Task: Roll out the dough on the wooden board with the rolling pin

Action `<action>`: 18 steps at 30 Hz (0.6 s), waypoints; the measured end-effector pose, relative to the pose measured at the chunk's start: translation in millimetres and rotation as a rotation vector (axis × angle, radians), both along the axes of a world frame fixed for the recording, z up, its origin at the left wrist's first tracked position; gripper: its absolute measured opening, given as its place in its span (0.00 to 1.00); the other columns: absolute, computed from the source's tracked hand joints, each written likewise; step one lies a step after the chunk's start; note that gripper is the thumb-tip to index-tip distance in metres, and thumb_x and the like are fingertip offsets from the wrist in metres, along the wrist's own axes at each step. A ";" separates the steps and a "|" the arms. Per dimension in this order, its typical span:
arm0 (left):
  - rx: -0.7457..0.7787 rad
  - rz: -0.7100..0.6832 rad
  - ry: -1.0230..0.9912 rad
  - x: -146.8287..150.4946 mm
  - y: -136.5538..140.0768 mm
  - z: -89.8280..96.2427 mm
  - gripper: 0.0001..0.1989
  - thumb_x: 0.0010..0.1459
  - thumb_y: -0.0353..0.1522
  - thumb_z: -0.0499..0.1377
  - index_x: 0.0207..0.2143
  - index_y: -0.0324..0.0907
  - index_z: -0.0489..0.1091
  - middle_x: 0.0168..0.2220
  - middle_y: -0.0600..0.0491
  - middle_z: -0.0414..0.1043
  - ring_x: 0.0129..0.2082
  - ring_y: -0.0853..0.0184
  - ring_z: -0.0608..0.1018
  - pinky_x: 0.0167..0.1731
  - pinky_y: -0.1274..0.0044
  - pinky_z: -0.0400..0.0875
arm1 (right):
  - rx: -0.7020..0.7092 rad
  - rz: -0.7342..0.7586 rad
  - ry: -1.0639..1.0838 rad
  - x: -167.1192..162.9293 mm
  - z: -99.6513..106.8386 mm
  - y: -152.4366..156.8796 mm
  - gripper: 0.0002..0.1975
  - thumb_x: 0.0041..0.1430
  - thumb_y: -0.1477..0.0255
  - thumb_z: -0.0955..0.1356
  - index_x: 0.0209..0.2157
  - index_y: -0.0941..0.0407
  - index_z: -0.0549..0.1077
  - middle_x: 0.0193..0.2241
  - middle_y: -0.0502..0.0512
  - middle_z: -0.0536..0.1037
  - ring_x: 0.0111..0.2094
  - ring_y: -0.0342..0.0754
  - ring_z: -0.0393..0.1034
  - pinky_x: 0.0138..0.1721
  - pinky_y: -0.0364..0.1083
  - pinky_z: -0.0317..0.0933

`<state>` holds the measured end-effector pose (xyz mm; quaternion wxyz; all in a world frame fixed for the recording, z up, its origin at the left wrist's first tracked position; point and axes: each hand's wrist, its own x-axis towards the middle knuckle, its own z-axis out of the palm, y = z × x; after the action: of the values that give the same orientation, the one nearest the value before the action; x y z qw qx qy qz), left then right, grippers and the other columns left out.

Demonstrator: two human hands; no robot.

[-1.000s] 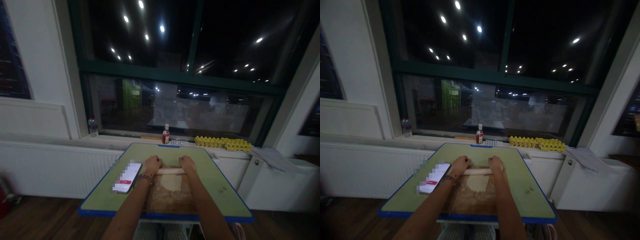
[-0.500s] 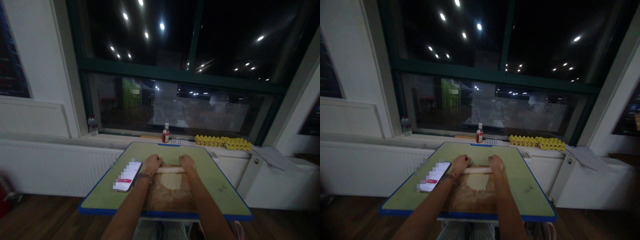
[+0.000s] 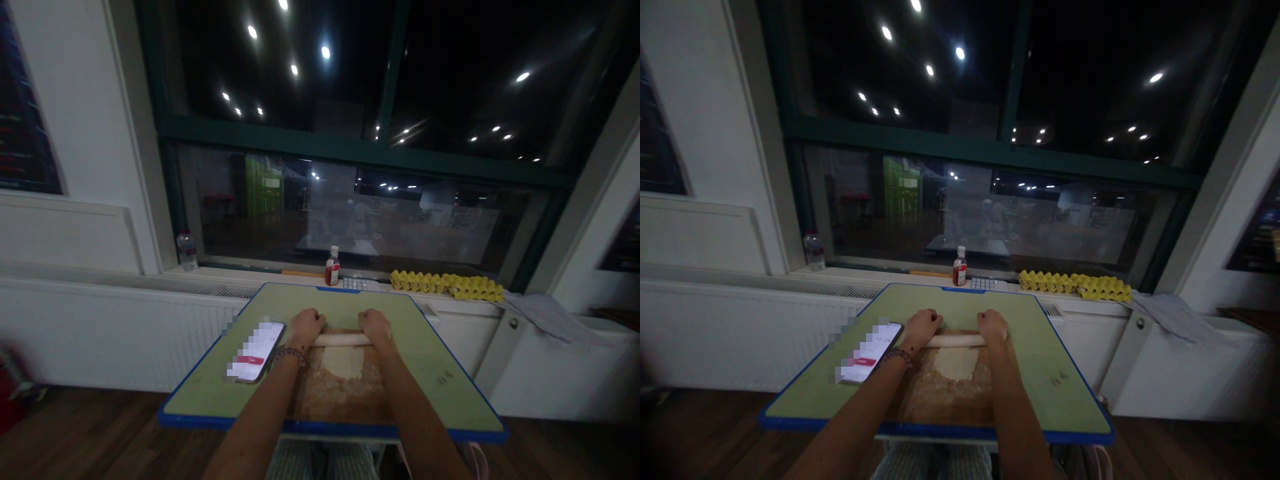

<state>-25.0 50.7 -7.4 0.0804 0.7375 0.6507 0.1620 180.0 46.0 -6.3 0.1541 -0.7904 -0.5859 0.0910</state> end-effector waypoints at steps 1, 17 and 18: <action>0.001 0.001 0.002 0.0 -0.3 0.1 0.14 0.66 0.40 0.58 0.45 0.38 0.72 0.44 0.49 0.75 0.43 0.63 0.78 0.46 0.64 0.73 | 0.001 0.000 0.001 -0.2 -0.2 0.2 0.17 0.65 0.61 0.67 0.51 0.56 0.71 0.50 0.57 0.73 0.47 0.49 0.71 0.48 0.54 0.68; -0.007 -0.001 0.004 0.6 0.4 0.0 0.14 0.66 0.40 0.58 0.46 0.39 0.72 0.45 0.48 0.75 0.44 0.62 0.78 0.46 0.64 0.73 | 0.041 0.015 0.030 2.0 -4.7 4.9 0.17 0.65 0.62 0.67 0.51 0.55 0.70 0.51 0.57 0.73 0.47 0.49 0.71 0.48 0.54 0.68; -0.009 -0.001 0.002 0.6 0.4 0.0 0.14 0.66 0.40 0.58 0.46 0.39 0.72 0.46 0.48 0.75 0.44 0.62 0.78 0.46 0.64 0.73 | 0.052 0.020 0.032 2.3 -5.0 6.0 0.17 0.65 0.62 0.67 0.52 0.55 0.70 0.51 0.57 0.72 0.47 0.49 0.71 0.47 0.54 0.68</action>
<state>-24.4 51.1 -7.4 0.0830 0.7376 0.6511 0.1584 182.4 52.1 -11.3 0.1831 -0.7786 -0.5935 0.0899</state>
